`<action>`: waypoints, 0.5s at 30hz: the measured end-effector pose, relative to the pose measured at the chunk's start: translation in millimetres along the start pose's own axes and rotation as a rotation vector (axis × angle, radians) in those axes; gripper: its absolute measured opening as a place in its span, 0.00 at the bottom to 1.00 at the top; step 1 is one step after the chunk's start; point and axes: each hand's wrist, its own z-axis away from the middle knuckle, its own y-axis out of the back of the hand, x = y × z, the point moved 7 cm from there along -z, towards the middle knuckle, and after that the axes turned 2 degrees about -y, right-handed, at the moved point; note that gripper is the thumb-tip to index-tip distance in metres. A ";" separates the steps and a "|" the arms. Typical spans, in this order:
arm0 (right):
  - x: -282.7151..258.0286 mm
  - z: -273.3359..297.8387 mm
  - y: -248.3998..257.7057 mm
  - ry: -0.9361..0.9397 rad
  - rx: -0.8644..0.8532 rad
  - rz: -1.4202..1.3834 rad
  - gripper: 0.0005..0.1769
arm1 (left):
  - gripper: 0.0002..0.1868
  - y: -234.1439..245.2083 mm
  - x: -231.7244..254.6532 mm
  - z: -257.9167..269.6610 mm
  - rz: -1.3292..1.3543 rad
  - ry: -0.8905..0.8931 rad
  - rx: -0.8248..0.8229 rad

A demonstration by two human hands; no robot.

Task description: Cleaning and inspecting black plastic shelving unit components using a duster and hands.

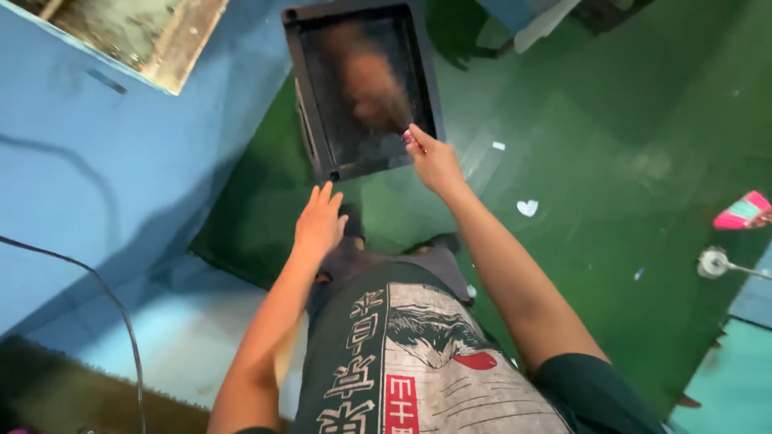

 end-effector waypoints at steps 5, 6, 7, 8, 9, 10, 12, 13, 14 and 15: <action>17.8 7.1 13.8 -0.066 0.037 0.082 0.23 | 0.27 6.5 1.5 27.6 0.075 0.051 0.072; 28.5 12.3 17.8 -0.014 0.083 -0.026 0.23 | 0.26 5.4 1.8 31.9 0.094 0.071 0.074; 26.3 18.5 30.4 -0.013 0.093 -0.035 0.23 | 0.26 5.2 6.2 34.5 0.083 0.063 0.073; 31.5 24.5 39.0 -0.115 0.024 0.081 0.22 | 0.26 5.1 10.3 36.2 0.091 0.071 0.079; 37.1 31.7 49.5 -0.216 -0.047 0.196 0.22 | 0.26 5.3 15.6 37.6 0.099 0.079 0.086; 47.3 36.8 56.7 -0.210 -0.025 0.186 0.22 | 0.26 2.7 22.0 34.8 0.085 0.059 0.094; 76.9 50.7 68.1 -0.282 -0.049 0.242 0.19 | 0.26 -3.1 33.5 27.9 0.102 0.050 0.112; 90.3 54.8 76.0 -0.285 -0.020 0.227 0.19 | 0.26 -2.0 44.5 17.3 0.085 0.023 0.111; 101.4 64.9 77.9 -0.222 -0.046 0.053 0.21 | 0.26 -4.8 55.1 12.5 0.090 0.020 0.097; 112.0 75.0 80.2 -0.154 -0.069 -0.120 0.23 | 0.26 -8.2 65.8 7.3 0.095 0.018 0.082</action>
